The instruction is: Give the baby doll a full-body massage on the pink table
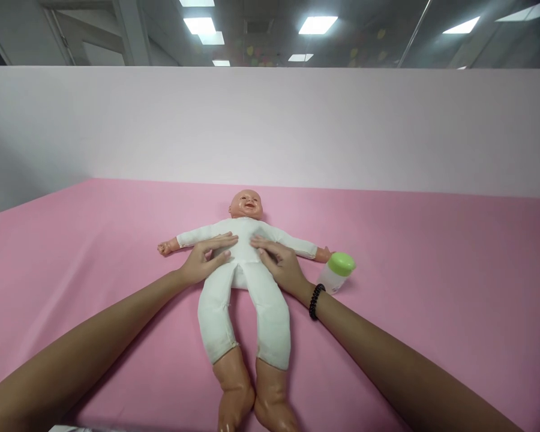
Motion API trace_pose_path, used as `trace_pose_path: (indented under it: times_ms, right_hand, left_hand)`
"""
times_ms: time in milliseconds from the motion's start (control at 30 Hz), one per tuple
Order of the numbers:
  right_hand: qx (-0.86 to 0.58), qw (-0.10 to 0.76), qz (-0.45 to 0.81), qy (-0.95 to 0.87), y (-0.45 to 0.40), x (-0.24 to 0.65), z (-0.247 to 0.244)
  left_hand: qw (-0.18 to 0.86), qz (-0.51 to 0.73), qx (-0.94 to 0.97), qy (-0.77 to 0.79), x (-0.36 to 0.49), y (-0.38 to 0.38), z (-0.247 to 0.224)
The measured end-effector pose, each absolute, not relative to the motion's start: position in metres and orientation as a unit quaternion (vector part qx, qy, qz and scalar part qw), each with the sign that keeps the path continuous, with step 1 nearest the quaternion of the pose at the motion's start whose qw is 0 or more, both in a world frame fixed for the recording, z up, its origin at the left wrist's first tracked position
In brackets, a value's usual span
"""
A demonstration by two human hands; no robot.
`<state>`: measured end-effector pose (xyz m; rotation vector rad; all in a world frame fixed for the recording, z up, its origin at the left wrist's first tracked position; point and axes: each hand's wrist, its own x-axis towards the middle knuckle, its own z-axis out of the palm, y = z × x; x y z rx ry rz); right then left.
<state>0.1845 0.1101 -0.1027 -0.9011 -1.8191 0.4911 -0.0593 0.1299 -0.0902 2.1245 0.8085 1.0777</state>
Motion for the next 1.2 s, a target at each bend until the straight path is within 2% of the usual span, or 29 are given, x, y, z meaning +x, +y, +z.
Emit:
trace_pose_path:
  times_ms: [167,433,600,933,1200]
  right_hand:
    - [-0.343,0.411,0.234,-0.811,0.11,0.187,-0.099]
    - [-0.378,0.351,0.246,-0.821,0.118,0.189,-0.103]
    - [-0.43,0.326,0.281,-0.793,0.119,0.188,-0.099]
    - [-0.484,0.353,0.294,-0.745,0.122,0.19,-0.109]
    - [-0.506,0.467,0.211,-0.694,0.115,0.189,-0.111]
  left_hand:
    - [0.301,0.323,0.855,0.271,-0.062,0.13,-0.089]
    - [0.276,0.261,0.875,0.3,-0.06,0.131,-0.088]
    - [0.296,0.267,0.844,0.36,-0.057,0.129,-0.087]
    - [0.367,0.329,0.75,0.441,-0.055,0.133,-0.095]
    - [0.275,0.458,0.708,0.462,-0.054,0.13,-0.098]
